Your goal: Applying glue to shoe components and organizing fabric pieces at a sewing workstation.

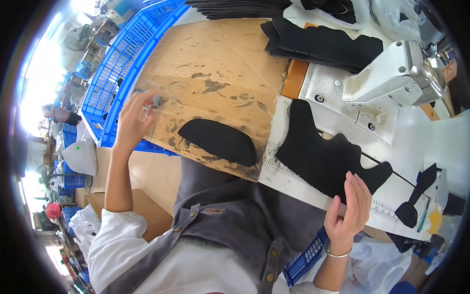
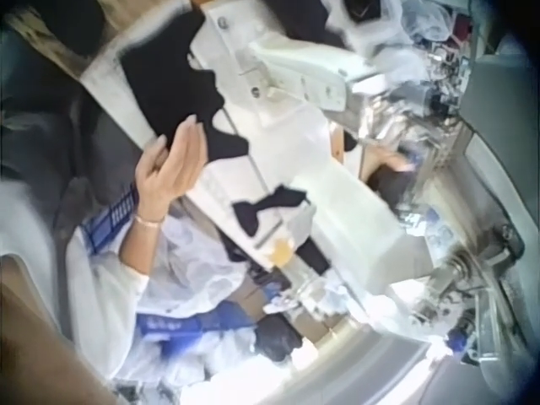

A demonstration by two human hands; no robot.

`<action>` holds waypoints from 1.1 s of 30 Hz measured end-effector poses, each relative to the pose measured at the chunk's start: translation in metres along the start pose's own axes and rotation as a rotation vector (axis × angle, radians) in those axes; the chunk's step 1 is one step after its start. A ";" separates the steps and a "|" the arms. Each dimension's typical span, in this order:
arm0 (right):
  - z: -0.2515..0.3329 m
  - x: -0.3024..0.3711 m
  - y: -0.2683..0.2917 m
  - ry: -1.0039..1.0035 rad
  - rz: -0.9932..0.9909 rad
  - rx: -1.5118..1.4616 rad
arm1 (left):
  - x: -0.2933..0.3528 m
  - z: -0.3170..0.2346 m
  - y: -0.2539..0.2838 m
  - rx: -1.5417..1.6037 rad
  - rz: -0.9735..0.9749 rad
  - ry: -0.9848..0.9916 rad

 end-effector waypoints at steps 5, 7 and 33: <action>0.013 0.000 0.008 -0.035 -0.106 -0.198 | -0.026 -0.019 0.008 0.606 -0.386 0.238; 0.025 -0.006 0.011 -0.021 -0.083 -0.263 | -0.042 -0.045 0.014 1.048 -0.351 0.271; -0.019 -0.057 0.024 -0.591 0.703 -0.321 | -0.143 -0.206 -0.095 0.928 0.781 -0.199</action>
Point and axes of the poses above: each hand's wrist, its own x-axis away from the middle knuckle, its own y-axis out of the back of the hand, z = x × y, the point moved 2 cm from there along -x, towards the middle knuckle, and after that the axes turned 14 degrees about -y, right-handed, at the moved point
